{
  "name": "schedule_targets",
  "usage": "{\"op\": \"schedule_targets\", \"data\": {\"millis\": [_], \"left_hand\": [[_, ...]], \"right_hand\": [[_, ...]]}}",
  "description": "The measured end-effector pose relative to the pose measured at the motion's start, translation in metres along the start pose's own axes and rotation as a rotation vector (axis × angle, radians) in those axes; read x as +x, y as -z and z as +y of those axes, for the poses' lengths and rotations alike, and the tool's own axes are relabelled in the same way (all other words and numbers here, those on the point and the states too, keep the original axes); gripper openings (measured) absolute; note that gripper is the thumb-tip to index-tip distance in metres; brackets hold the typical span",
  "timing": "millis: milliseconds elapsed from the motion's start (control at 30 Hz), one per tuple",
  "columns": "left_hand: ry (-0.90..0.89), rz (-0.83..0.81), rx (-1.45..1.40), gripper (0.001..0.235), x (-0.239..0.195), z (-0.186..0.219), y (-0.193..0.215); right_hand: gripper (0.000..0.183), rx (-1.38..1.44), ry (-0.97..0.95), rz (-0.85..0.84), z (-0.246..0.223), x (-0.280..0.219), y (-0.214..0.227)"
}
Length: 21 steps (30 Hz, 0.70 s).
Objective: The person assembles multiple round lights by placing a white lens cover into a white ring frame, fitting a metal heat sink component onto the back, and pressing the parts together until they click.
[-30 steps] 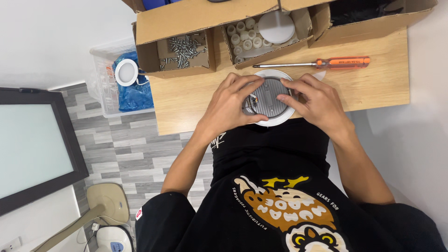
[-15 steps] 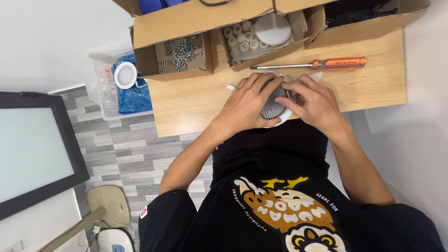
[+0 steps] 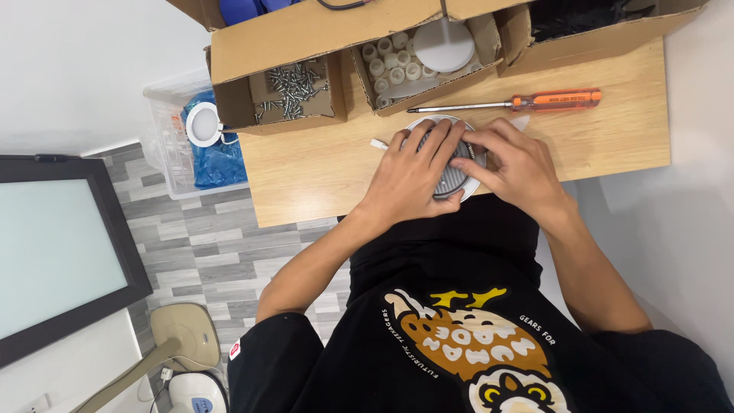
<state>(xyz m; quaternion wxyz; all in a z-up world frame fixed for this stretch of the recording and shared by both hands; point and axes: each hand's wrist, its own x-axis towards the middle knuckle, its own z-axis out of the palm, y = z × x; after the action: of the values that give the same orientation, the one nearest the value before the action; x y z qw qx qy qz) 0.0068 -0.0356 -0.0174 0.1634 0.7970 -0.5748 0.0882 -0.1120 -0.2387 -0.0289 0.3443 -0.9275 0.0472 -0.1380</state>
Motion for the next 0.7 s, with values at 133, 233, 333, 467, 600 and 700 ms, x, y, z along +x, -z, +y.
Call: {"op": "schedule_targets", "data": {"millis": [133, 233, 333, 467, 600, 700], "left_hand": [[0.002, 0.035, 0.033, 0.097, -0.001, 0.002, -0.002], [-0.008, 0.064, 0.058, 0.092, 0.002, 0.000, -0.005], [-0.027, 0.087, 0.042, 0.085, 0.001, 0.000, -0.003], [0.015, 0.147, -0.215, 0.088, 0.000, 0.002, 0.018], [0.135, 0.263, -0.691, 0.088, 0.002, 0.016, 0.047], [0.188, 0.352, -0.920, 0.084, -0.004, 0.030, 0.047]], "right_hand": [[0.034, 0.083, 0.030, 0.071, -0.004, 0.000, 0.001], [0.034, 0.193, 0.050, 0.112, -0.003, 0.001, 0.004], [0.032, 0.331, 0.030, 0.156, -0.002, -0.004, 0.009], [0.063, 0.443, 0.139, 0.294, 0.008, -0.013, 0.007], [0.122, 0.643, 0.375, 0.169, -0.029, -0.002, 0.007], [0.136, 0.687, 0.428, 0.110, -0.062, 0.003, -0.001]]}}
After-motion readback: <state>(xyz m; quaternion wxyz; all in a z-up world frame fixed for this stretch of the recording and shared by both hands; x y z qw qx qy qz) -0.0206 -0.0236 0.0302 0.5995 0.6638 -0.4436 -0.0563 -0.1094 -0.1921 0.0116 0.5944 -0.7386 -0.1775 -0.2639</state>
